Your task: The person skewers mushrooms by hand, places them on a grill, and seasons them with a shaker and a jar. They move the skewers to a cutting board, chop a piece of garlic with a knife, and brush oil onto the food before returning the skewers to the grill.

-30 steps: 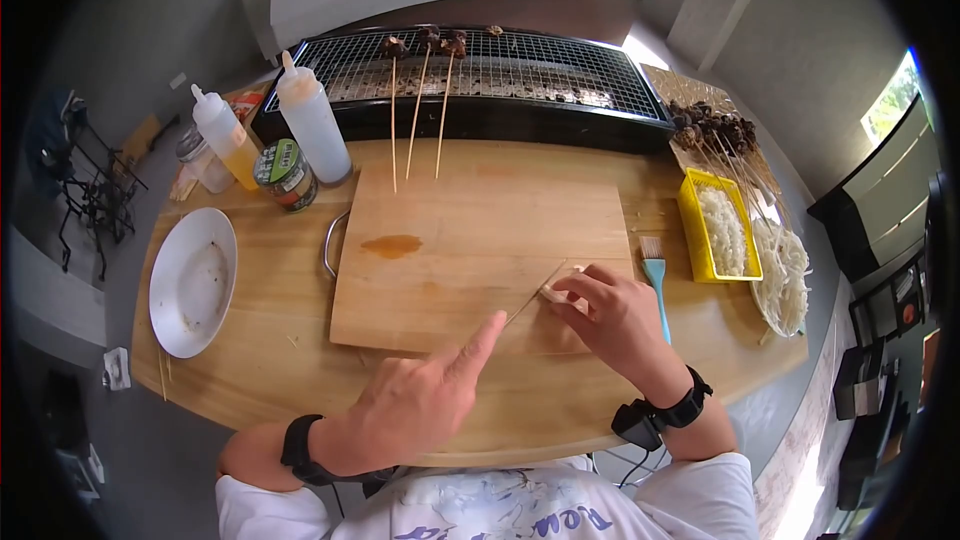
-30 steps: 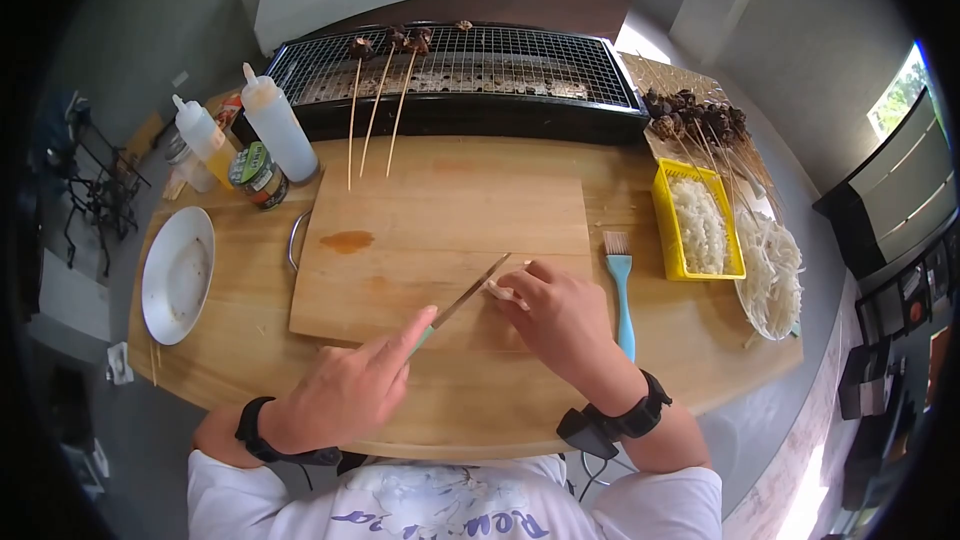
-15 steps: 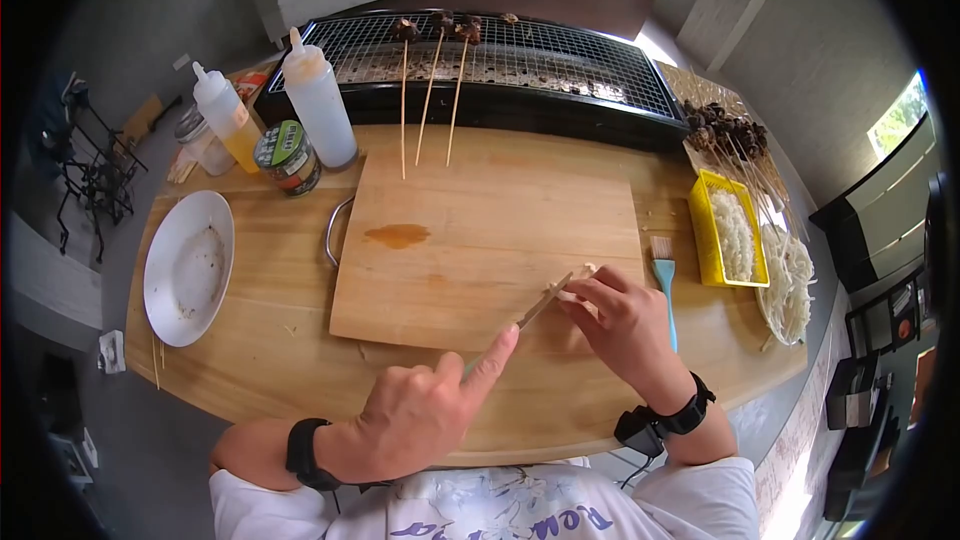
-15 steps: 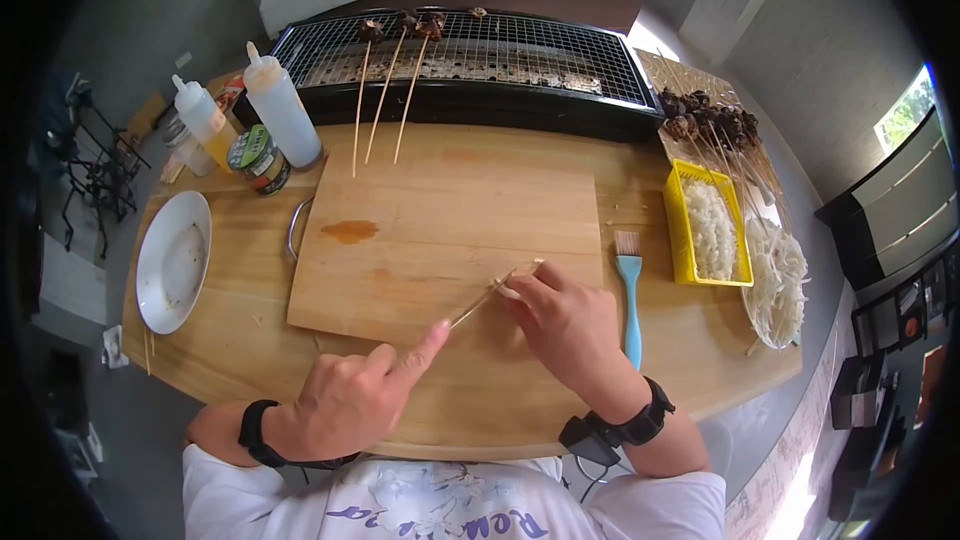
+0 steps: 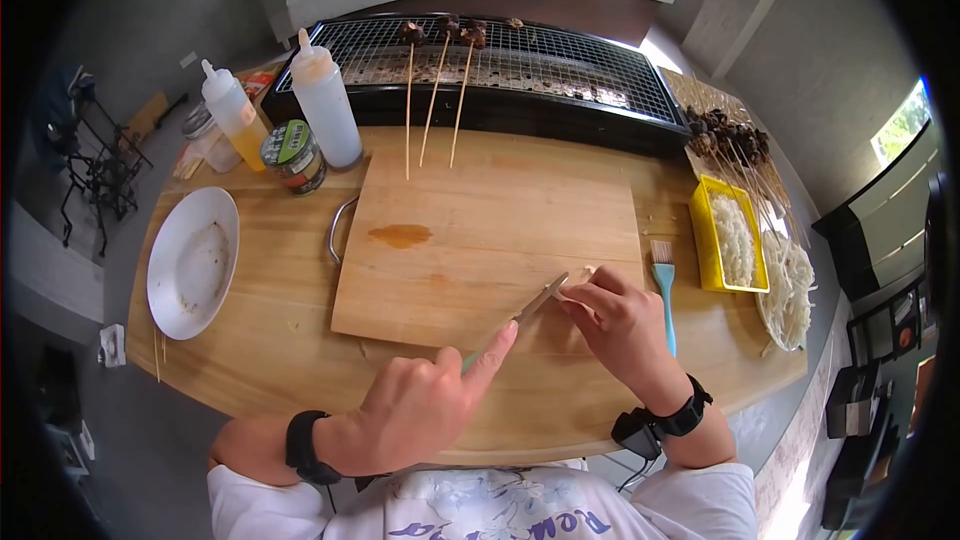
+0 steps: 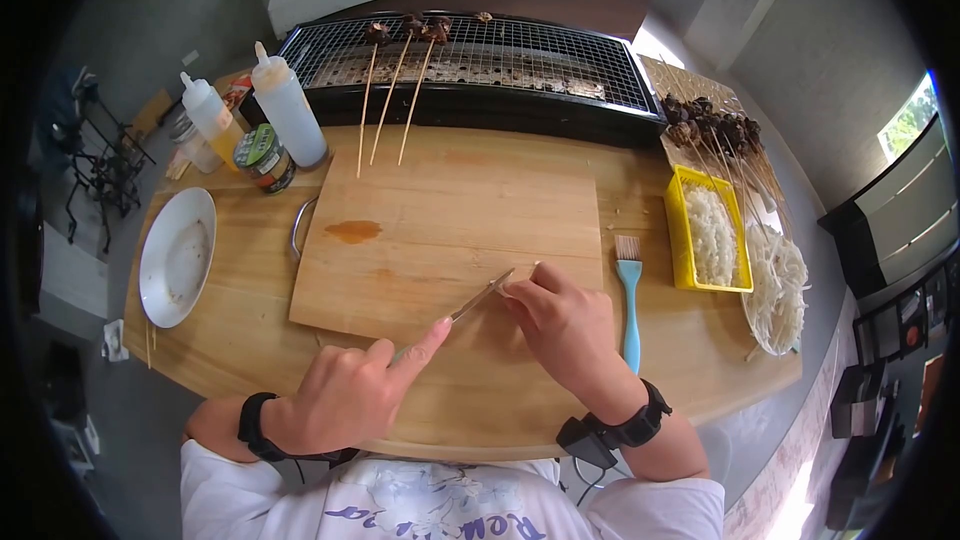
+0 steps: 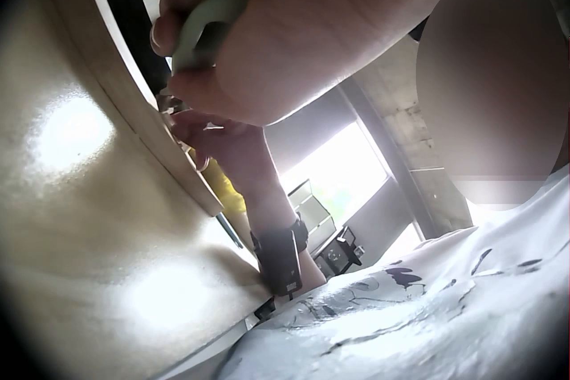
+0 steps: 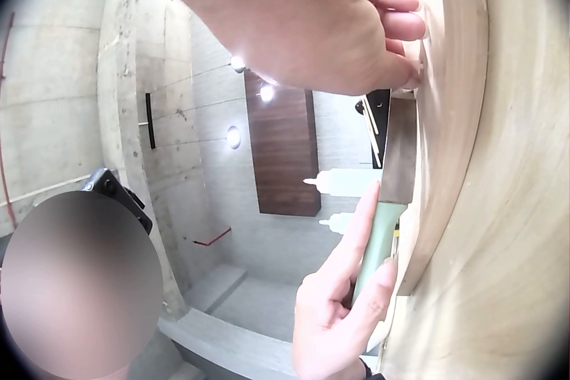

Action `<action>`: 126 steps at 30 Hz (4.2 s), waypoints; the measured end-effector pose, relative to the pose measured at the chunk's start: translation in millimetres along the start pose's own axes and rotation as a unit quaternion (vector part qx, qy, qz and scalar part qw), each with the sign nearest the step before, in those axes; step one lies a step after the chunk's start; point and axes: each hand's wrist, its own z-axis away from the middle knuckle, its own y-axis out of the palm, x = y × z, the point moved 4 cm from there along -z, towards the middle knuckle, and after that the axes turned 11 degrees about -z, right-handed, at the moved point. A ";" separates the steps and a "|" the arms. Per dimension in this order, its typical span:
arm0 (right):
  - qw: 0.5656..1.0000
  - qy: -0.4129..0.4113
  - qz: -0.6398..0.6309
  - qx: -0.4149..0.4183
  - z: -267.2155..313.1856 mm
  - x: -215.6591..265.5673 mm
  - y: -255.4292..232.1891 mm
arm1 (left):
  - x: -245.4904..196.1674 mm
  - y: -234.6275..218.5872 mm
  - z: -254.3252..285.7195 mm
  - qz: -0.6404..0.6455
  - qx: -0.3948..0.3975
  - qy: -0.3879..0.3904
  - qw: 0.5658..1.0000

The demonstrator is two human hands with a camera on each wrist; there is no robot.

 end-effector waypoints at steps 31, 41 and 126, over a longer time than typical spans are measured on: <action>1.000 0.014 0.012 -0.020 -0.2 -0.9 1.5 | 9.4 2.7 -0.3 0.051 -0.029 -0.007 0.998; 0.999 0.032 -0.006 -0.001 0.5 -3.9 2.7 | 5.3 -0.1 1.5 0.066 -0.015 0.004 0.998; 0.993 0.094 -0.064 0.017 -3.6 -1.7 -5.8 | 9.4 6.2 0.7 0.081 -0.051 -0.011 0.995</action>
